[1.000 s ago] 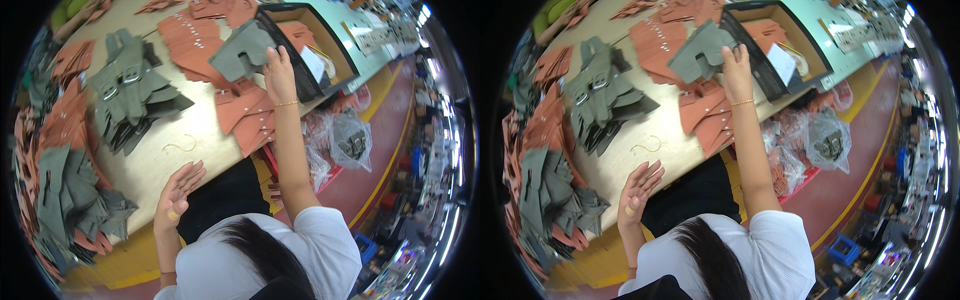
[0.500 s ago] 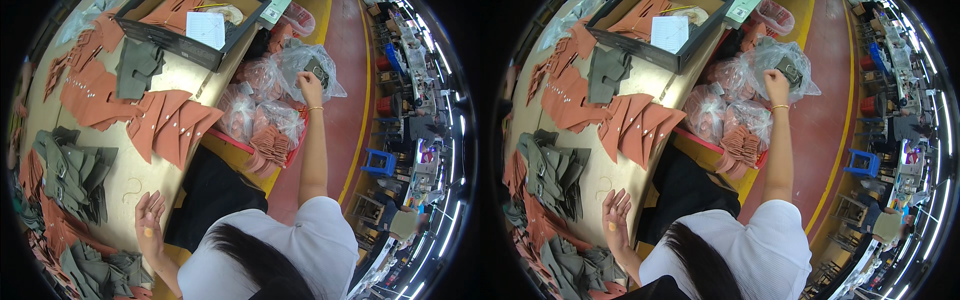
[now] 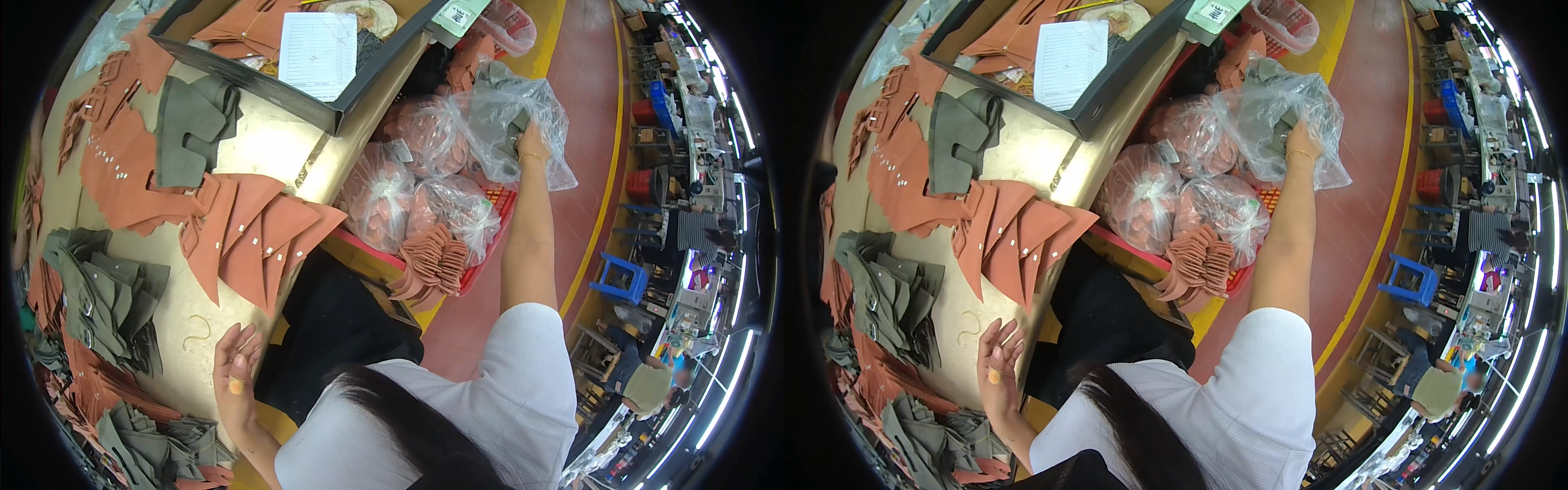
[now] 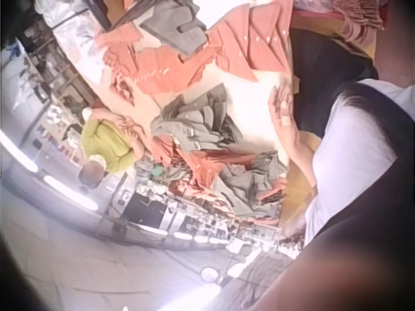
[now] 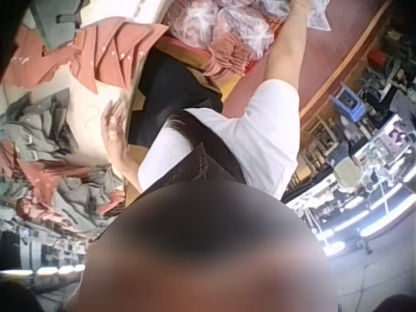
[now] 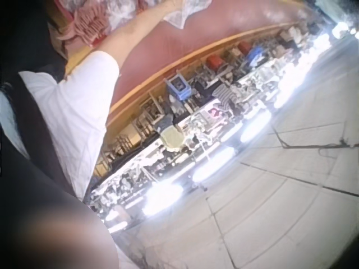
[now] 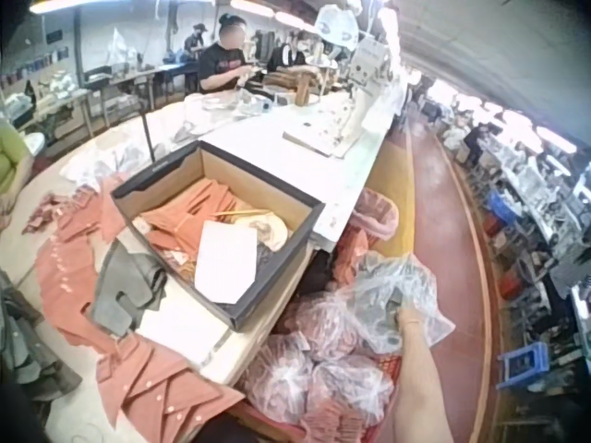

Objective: The person sorts and stacks olive-green and pink fabric pieces with metal buckles on a worktable. They repeatedly pick up pieces, align them, and place them into neat piles, occasionally moving stacks aside to access more items.

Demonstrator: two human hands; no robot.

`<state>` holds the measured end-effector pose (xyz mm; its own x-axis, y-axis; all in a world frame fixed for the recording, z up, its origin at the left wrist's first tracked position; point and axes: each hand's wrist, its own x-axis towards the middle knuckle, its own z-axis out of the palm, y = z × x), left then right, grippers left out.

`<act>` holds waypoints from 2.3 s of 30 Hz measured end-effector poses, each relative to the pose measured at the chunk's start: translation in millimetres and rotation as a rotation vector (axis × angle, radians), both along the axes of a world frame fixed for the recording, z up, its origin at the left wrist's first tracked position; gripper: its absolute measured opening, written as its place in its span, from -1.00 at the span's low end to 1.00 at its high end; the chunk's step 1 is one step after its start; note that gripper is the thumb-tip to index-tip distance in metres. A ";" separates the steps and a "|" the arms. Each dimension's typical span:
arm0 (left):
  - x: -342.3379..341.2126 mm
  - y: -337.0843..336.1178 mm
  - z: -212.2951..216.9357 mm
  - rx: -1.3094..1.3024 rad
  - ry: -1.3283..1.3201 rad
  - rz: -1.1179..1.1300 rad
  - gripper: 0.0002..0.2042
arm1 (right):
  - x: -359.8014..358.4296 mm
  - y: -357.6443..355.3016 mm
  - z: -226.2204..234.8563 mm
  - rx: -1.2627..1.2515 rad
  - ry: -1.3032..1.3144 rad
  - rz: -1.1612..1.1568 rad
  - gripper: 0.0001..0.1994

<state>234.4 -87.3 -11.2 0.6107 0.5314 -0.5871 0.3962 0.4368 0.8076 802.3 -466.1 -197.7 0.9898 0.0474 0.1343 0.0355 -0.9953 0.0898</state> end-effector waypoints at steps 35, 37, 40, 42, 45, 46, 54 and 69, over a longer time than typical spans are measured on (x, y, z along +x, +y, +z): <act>-38.1 9.1 26.4 0.196 -0.521 0.190 -0.07 | -347.4 315.9 245.3 0.906 1.557 1.571 -0.64; -54.1 5.8 29.3 0.230 -0.304 0.105 -0.18 | -379.1 331.8 236.4 0.775 1.572 1.509 -0.67; -59.3 6.5 22.1 0.079 -0.181 0.166 -0.36 | -385.4 326.7 220.4 0.822 1.385 1.391 -0.61; -49.6 6.9 14.6 0.016 -0.245 0.249 -0.53 | -366.8 309.2 211.6 0.982 1.151 1.354 -0.60; -22.0 22.8 15.6 -0.085 -0.245 0.255 -0.51 | -314.5 261.0 204.2 1.246 1.178 0.817 -0.68; -6.8 32.8 18.7 -0.064 -0.267 0.258 -0.52 | -295.5 242.9 204.5 1.085 0.920 0.740 -0.70; 128.3 114.6 24.8 -0.073 -0.594 0.290 -0.46 | -154.5 75.1 143.7 0.418 0.092 0.372 -0.79; 73.3 76.5 23.2 0.227 -0.310 0.144 -0.35 | -13.2 15.8 34.9 -0.084 0.274 0.020 0.00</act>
<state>307.7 -10.9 12.0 0.6498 0.7195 -0.2452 0.0667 0.2674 0.9613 789.1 -450.2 -162.8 0.9874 0.0665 -0.1434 0.0889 -0.9837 0.1561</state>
